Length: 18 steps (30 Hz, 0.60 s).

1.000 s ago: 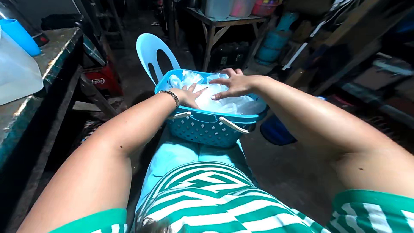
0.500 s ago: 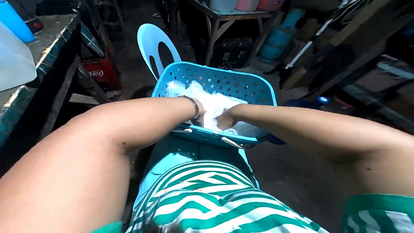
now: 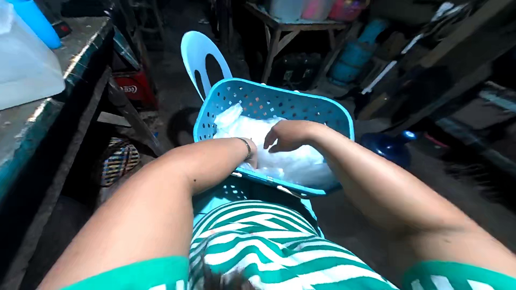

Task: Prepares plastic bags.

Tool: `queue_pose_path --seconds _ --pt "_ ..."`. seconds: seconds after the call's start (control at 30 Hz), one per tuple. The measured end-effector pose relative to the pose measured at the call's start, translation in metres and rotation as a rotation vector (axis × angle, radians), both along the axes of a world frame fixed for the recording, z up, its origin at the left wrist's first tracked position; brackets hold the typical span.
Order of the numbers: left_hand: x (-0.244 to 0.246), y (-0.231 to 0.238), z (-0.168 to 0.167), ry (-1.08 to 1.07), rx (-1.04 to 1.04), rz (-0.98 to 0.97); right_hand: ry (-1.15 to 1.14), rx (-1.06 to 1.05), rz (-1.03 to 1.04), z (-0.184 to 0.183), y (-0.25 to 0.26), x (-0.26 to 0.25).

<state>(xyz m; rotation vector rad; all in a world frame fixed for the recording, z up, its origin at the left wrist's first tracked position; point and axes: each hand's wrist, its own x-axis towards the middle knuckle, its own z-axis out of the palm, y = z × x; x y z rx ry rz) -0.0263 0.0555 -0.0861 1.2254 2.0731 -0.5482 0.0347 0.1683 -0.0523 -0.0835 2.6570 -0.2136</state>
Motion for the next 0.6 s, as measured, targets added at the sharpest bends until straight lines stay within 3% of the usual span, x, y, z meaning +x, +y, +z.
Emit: queue_pose_path --seconds 0.1,0.17,0.27,0.33,0.37,0.43,0.5,0.6 --pt "-0.017 0.007 -0.046 0.064 0.05 0.052 0.432 -0.011 0.059 0.005 -0.005 -0.017" --pt "-0.012 0.012 -0.056 0.068 0.038 0.068 0.529 -0.047 0.12 -0.022 -0.002 -0.042" --pt "-0.022 0.003 -0.044 0.002 0.149 -0.083 0.213 -0.085 0.101 -0.071 0.014 -0.065" --pt "-0.007 -0.008 0.002 -0.07 0.207 0.006 0.143 -0.166 0.08 -0.104 0.024 -0.06" --pt "-0.005 -0.014 0.015 -0.078 0.264 0.006 0.145 -0.174 0.06 -0.111 0.024 -0.056" --pt "0.001 -0.021 0.03 -0.085 0.322 -0.034 -0.017 -0.075 0.008 -0.08 0.002 -0.042" --pt "0.003 -0.02 0.028 -0.09 0.34 -0.119 -0.032 -0.11 -0.168 -0.061 -0.021 -0.031" --pt "0.007 -0.021 0.023 -0.036 0.395 -0.244 0.091 -0.101 -0.631 -0.06 -0.059 -0.037"
